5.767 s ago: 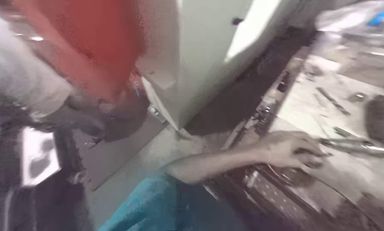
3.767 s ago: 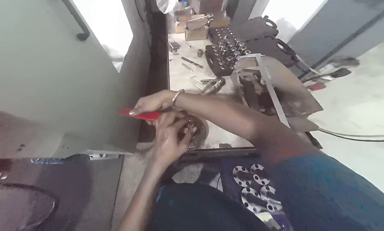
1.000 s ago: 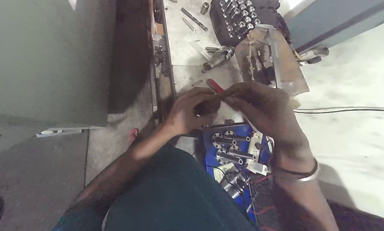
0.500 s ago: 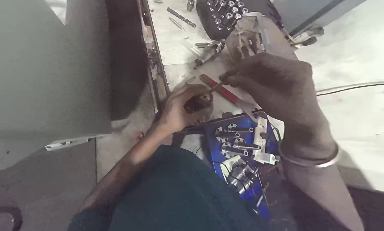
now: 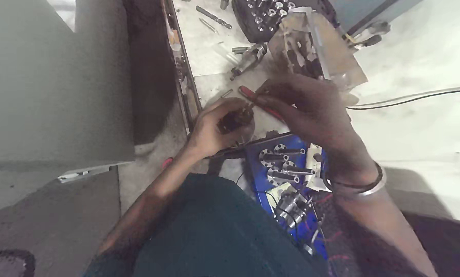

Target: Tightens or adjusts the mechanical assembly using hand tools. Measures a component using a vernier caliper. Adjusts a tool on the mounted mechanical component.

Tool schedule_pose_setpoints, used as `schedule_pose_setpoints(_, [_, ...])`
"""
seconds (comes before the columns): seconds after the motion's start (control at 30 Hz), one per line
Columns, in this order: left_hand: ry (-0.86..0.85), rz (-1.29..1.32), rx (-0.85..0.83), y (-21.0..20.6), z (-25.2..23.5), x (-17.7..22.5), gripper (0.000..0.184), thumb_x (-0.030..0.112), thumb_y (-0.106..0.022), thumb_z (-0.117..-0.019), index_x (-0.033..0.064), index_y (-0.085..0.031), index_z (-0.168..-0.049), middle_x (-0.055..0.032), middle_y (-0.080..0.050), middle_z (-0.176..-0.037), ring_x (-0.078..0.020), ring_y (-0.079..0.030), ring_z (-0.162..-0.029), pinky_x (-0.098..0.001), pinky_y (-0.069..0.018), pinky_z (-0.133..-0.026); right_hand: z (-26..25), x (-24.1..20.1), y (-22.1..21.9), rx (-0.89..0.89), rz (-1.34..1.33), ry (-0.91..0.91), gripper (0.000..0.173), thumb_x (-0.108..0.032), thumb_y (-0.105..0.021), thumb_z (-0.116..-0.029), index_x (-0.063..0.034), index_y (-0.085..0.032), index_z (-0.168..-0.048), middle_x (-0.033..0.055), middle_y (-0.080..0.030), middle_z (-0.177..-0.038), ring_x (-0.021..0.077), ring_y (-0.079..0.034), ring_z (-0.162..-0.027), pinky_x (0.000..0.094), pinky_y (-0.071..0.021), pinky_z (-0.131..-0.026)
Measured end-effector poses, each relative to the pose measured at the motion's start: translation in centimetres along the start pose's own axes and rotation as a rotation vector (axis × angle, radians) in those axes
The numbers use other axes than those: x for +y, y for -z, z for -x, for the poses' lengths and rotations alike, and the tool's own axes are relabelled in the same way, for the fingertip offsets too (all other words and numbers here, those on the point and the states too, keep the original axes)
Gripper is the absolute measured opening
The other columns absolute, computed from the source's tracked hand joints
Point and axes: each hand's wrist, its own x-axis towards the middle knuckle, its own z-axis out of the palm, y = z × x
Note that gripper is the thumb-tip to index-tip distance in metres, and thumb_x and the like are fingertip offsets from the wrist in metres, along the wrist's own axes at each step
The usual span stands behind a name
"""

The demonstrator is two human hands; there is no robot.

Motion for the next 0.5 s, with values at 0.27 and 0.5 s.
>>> schedule_pose_setpoints(0.27, [0.011,-0.003,-0.015,0.2,0.0,0.1,0.050,0.010,-0.085,-0.0794,0.0024,-0.067,-0.126,-0.0092,-0.065,-0.129,-0.0151,-0.065,-0.116,-0.0347,-0.0582,-0.099,0.4,0.2,-0.8,-0.016,0.016,-0.034,0.018,-0.020,-0.066,-0.1002,-0.0107,-0.069,-0.115,-0.0022,-0.074,-0.095,0.0035,-0.070,-0.080,0.0244,-0.0620,-0.072])
schedule_pose_setpoints(0.5, [0.010,0.009,-0.008,0.1,0.0,0.1,0.045,0.009,-0.085,-0.0790,0.0007,-0.070,-0.120,-0.0108,-0.065,-0.130,-0.0156,-0.066,-0.113,-0.0330,-0.0592,-0.096,1.2,0.7,-2.0,-0.019,0.041,-0.070,0.019,-0.019,-0.067,-0.0990,-0.0094,-0.070,-0.115,-0.0001,-0.074,-0.092,0.0067,-0.071,-0.077,0.0290,-0.0612,-0.070])
